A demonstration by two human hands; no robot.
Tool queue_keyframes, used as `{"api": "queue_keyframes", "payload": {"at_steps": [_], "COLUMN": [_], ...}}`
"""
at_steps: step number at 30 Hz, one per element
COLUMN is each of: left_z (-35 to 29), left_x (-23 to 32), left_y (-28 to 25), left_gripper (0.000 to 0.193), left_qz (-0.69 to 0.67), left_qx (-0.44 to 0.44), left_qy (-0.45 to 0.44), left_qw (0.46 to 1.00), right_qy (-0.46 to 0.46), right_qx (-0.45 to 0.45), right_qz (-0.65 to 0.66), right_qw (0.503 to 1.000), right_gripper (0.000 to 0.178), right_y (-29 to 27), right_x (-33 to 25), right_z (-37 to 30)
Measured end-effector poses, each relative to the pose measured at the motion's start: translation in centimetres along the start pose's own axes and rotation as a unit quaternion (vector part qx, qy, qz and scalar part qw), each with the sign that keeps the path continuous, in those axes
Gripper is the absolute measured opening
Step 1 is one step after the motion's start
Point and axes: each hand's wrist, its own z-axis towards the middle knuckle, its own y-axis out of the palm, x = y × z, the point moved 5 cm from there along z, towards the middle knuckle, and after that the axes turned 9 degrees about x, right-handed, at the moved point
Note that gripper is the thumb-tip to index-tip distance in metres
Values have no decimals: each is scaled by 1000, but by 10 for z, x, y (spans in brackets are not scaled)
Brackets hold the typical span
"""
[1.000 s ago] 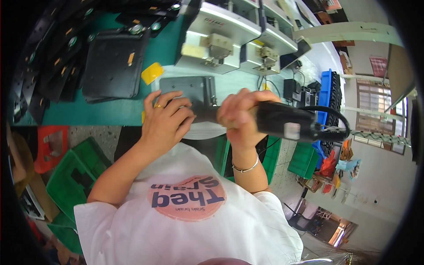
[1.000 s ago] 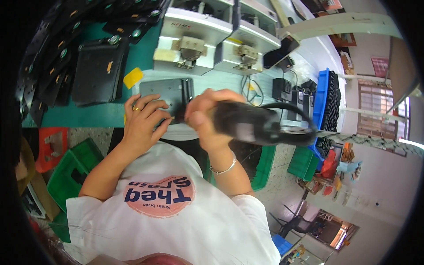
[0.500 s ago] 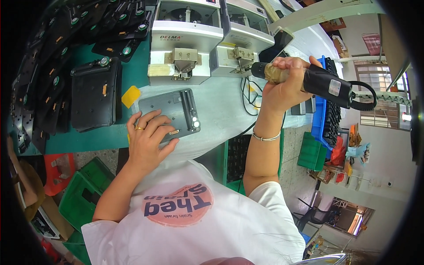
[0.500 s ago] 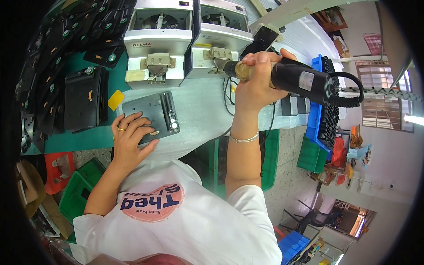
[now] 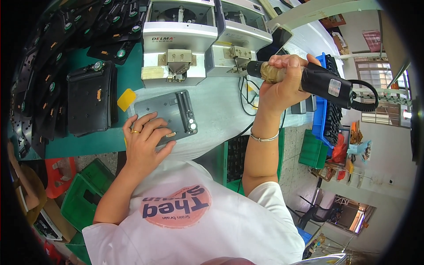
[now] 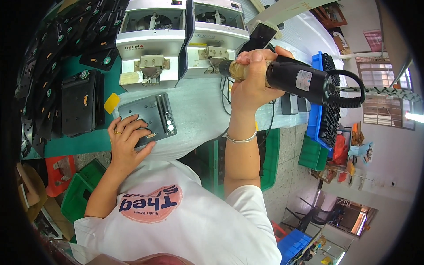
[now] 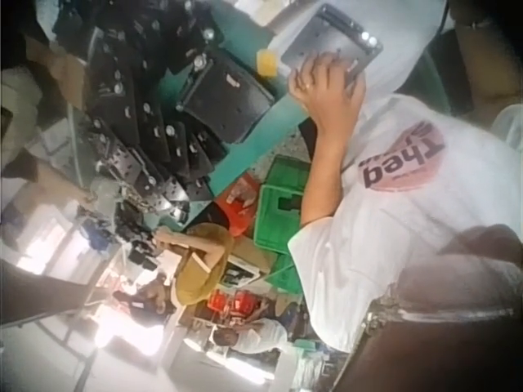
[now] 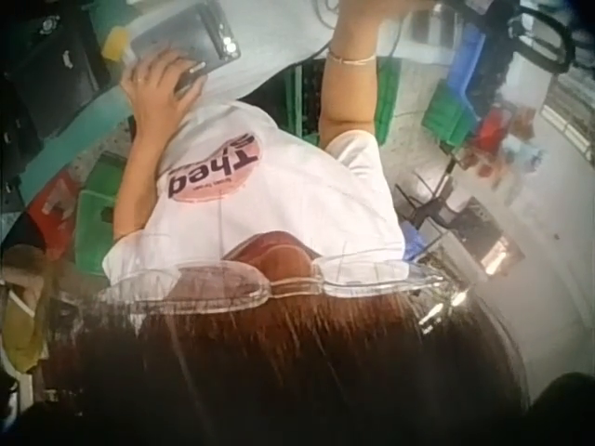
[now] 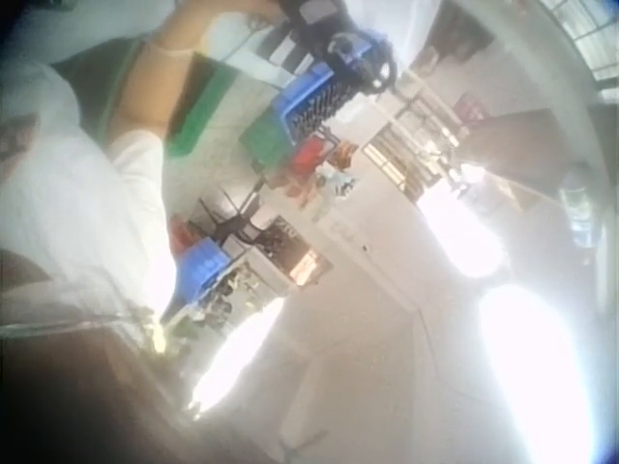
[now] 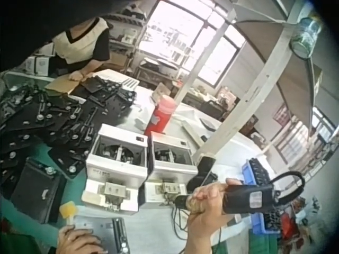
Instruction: The person assembles electronic components by driving screws into a plastic housing using an electric screwdriver.
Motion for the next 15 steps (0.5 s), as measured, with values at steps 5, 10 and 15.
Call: {"api": "queue_keyframes", "payload": {"at_steps": [5,10,15], "left_z": [0,-2,-2], "left_x": [1,0,0], "left_y": [-2,0,-1], "left_gripper": [28,27,27], "left_qz": [1,-1,0], "left_qx": [1,0,2], "left_qy": [0,-3,-2], "left_qw": [1000,1000,1000], "right_qy": [-12,-31,-45], "right_qx": [-55,-37,-17], "right_qz": [-33,-60,-45], "right_qw": [998,997,998], "right_gripper": [34,34,34], "right_y": [8,9,6], "right_x": [0,-3,-5], "right_z": [1,-1,0]}}
